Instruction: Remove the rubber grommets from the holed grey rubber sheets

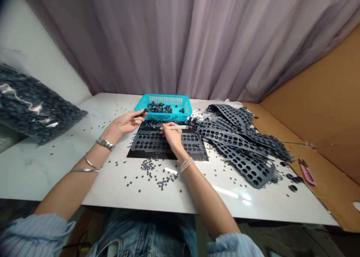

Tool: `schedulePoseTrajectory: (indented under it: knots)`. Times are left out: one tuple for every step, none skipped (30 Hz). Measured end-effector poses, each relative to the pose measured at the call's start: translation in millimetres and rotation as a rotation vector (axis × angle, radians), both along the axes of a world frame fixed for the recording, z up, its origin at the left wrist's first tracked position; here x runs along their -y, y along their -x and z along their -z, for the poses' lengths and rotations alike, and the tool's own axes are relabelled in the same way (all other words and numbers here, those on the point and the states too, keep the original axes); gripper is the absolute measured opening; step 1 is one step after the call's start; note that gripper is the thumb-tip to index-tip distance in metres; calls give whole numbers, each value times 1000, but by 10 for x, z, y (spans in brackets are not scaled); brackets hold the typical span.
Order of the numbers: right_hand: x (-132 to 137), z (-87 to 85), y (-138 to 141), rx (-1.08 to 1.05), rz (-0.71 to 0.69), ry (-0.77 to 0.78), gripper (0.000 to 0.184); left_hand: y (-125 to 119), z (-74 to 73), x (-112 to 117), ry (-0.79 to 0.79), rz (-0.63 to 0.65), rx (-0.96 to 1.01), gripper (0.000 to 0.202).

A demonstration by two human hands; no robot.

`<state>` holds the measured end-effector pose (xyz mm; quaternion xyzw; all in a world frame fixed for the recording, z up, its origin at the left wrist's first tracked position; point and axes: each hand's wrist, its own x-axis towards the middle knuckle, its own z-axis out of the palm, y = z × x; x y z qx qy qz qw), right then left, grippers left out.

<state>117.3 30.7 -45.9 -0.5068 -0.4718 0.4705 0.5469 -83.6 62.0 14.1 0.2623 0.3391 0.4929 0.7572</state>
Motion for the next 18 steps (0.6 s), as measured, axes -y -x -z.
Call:
schedulePoseTrajectory:
  knots:
    - [0, -6, -2, -6, 0, 4, 20, -15, -5, 11, 17, 4, 33, 11]
    - [0, -10, -1, -9, -3, 7, 20, -25, -12, 21, 27, 7, 60, 12]
    - [1, -12, 2, -12, -6, 9, 20, -32, -20, 29, 29, 9, 80, 14]
    - [2, -11, 6, -12, -12, 11, 20, -37, -27, 35, 26, 10, 94, 14]
    - [4, -9, 11, -13, -15, 15, 19, -39, -32, 39, 20, 9, 104, 15]
    - [6, -6, 14, -14, -19, 18, 19, -39, -35, 41, 13, 6, 112, 15]
    - [8, -3, 16, -14, -23, 18, 18, -39, -37, 42, 8, 3, 117, 15]
    - [9, 0, 17, -12, -26, 18, 18, -39, -37, 42, 7, -3, 119, 15]
    - [11, 2, 18, -11, -28, 18, 18, -39, -37, 41, 11, -9, 119, 15]
    - [13, 4, 17, -10, -31, 16, 19, -41, -37, 41, 21, -16, 119, 14]
    - [15, 5, 16, -9, -34, 14, 19, -44, -37, 42, 34, -22, 119, 13]
    - [16, 6, 16, -6, -37, 13, 19, -50, -37, 44, 47, -28, 120, 12]
    - [17, 7, 16, -3, -38, 13, 19, -56, -37, 48, 58, -34, 121, 12]
    - [18, 9, 17, -1, -40, 14, 19, -64, -35, 52, 64, -40, 124, 14]
    - [18, 10, 20, 1, -42, 14, 19, -72, -33, 57, 62, -46, 125, 18]
    - [18, 13, 24, 4, -43, 16, 18, -77, -28, 61, 53, -55, 123, 24]
    - [16, 15, 30, 5, -44, 17, 18, -80, -22, 64, 41, -67, 115, 31]
    - [14, 19, 38, 5, -45, 17, 18, -78, -13, 65, 30, -80, 100, 37]
